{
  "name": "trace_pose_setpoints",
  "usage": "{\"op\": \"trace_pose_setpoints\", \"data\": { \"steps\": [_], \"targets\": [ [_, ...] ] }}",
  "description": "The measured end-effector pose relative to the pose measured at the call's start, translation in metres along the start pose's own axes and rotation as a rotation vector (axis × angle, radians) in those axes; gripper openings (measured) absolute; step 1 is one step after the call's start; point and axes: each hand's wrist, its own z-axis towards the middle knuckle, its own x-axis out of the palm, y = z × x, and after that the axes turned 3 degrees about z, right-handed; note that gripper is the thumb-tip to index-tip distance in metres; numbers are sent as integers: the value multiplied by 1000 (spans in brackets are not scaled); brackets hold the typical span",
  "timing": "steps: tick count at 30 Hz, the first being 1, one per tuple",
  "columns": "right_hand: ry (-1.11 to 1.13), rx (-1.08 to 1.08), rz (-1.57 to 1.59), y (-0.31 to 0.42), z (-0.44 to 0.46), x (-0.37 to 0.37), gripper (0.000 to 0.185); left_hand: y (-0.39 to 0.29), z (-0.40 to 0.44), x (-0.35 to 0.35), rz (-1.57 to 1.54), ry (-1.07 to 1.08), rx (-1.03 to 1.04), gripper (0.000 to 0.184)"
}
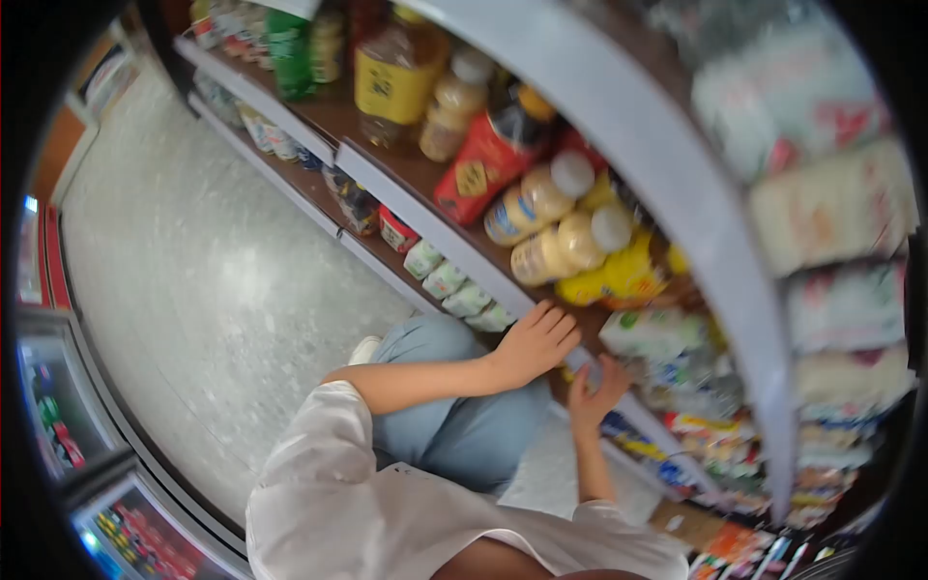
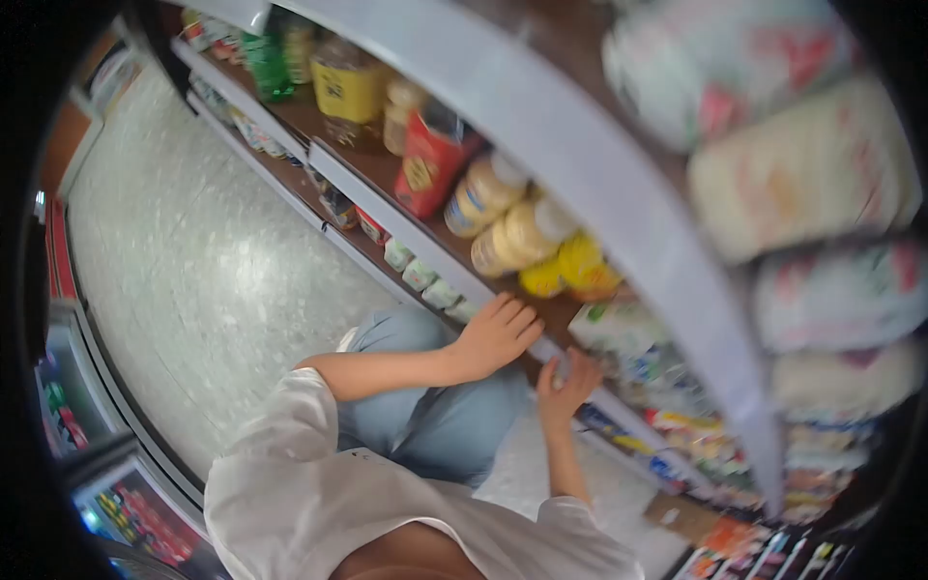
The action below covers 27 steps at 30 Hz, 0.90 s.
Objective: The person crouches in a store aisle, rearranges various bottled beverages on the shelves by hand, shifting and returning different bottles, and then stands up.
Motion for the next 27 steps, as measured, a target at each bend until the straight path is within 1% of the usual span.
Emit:
{"op": "trace_pose_setpoints", "data": {
  "steps": [1,3,4,6,7,9,10,11,12,13,14,15,17,18,20,21,23,24,26,27],
  "targets": [
    [35,-38,15,1,6,-5,35,-3,5,0,24,-9,-26,30],
    [116,1,57,13,16,-21,34,-11,10,-2,84,70,-74,23],
    [113,-38,68,13,17,-23,34,-10,10,-3,107,44,-95,23],
    [214,-53,58,11,21,-26,34,-13,13,-6,131,129,-89,20],
    [213,-68,65,9,32,-31,34,-15,16,-7,142,122,-98,20],
    [418,-195,-139,10,54,-45,34,-17,17,-12,182,263,-87,22],
    [475,-198,-151,18,65,-54,34,-22,14,-15,185,276,-68,22],
    [458,-169,-145,31,73,-71,34,-26,15,-19,225,286,-83,25],
    [604,-156,-172,42,80,-85,34,-28,18,-30,271,288,-93,27],
    [748,-144,-192,47,81,-95,34,-30,21,-49,285,294,-56,27],
    [879,-70,-133,54,81,-106,33,-33,22,-69,83,554,-124,32],
    [855,-49,-116,59,76,-117,33,-36,24,-90,-116,813,-199,36],
    [1193,7,-17,73,67,-144,34,-46,29,-156,-323,931,-456,37],
    [1176,30,2,82,64,-158,34,-48,20,-177,-305,950,-434,37],
    [1410,152,217,101,63,-187,37,-48,5,-214,-454,952,-554,33],
    [1397,177,234,106,63,-198,37,-48,11,-238,-445,975,-533,33],
    [1452,216,359,113,62,-221,38,-53,30,-290,-649,915,-815,29],
    [1445,255,368,117,68,-233,38,-55,45,-312,-640,942,-794,29],
    [1380,324,314,122,78,-246,36,-54,78,-348,-724,787,-848,22],
    [1367,363,288,131,90,-255,36,-53,90,-362,-716,825,-830,22]
  ]
}}
